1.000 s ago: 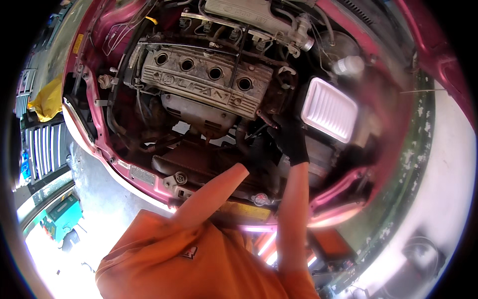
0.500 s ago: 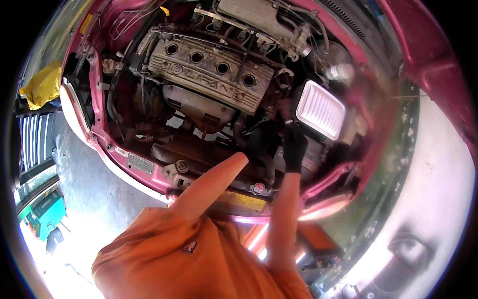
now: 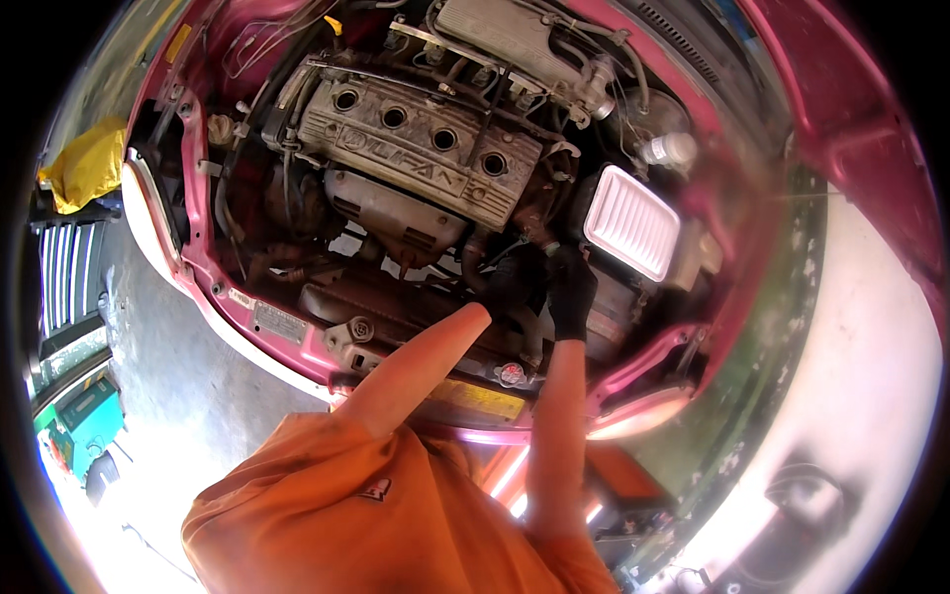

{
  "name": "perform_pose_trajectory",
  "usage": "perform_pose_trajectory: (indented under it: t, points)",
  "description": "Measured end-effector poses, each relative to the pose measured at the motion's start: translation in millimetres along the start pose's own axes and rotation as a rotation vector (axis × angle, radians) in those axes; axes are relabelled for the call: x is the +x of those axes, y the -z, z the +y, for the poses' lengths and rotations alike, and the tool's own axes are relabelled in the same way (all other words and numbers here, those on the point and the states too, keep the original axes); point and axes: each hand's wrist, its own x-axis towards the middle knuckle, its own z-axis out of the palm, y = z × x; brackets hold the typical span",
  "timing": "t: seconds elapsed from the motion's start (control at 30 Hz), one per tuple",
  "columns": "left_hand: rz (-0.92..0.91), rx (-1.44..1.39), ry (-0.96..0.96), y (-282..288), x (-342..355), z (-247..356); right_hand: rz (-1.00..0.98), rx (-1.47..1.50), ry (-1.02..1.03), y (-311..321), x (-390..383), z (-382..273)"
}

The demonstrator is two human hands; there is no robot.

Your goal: The person removes a set of wires and components from the car engine and places them on a metal tray. They then retrieve a wrench from a tool drawer and use it to loosen bolts on the engine block and near the battery.

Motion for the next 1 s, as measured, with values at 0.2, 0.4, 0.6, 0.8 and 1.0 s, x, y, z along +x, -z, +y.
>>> perform_pose_trajectory:
  t: [0.2, 0.4, 0.6, 0.8, 1.0]
  points:
    - [-0.037, -0.627, 0.229, -9, 1, -10, 0.040, 0.140, -0.018, -4, 5, 0]
    - [-0.194, -0.140, 0.157, 32, 12, 22, 0.065, 0.783, -0.453, 14, 5, 20]
    - [-0.341, 0.018, -0.023, 49, 23, 14, 0.208, 0.427, -0.320, 8, 8, 11]
    - [-0.272, -0.203, -0.137, 33, 48, 6, 0.197, 0.741, -0.534, 19, 21, -22]
    - [-0.691, -0.438, 0.030, 48, 77, 6, 0.407, 0.891, -0.607, 48, 8, -20]
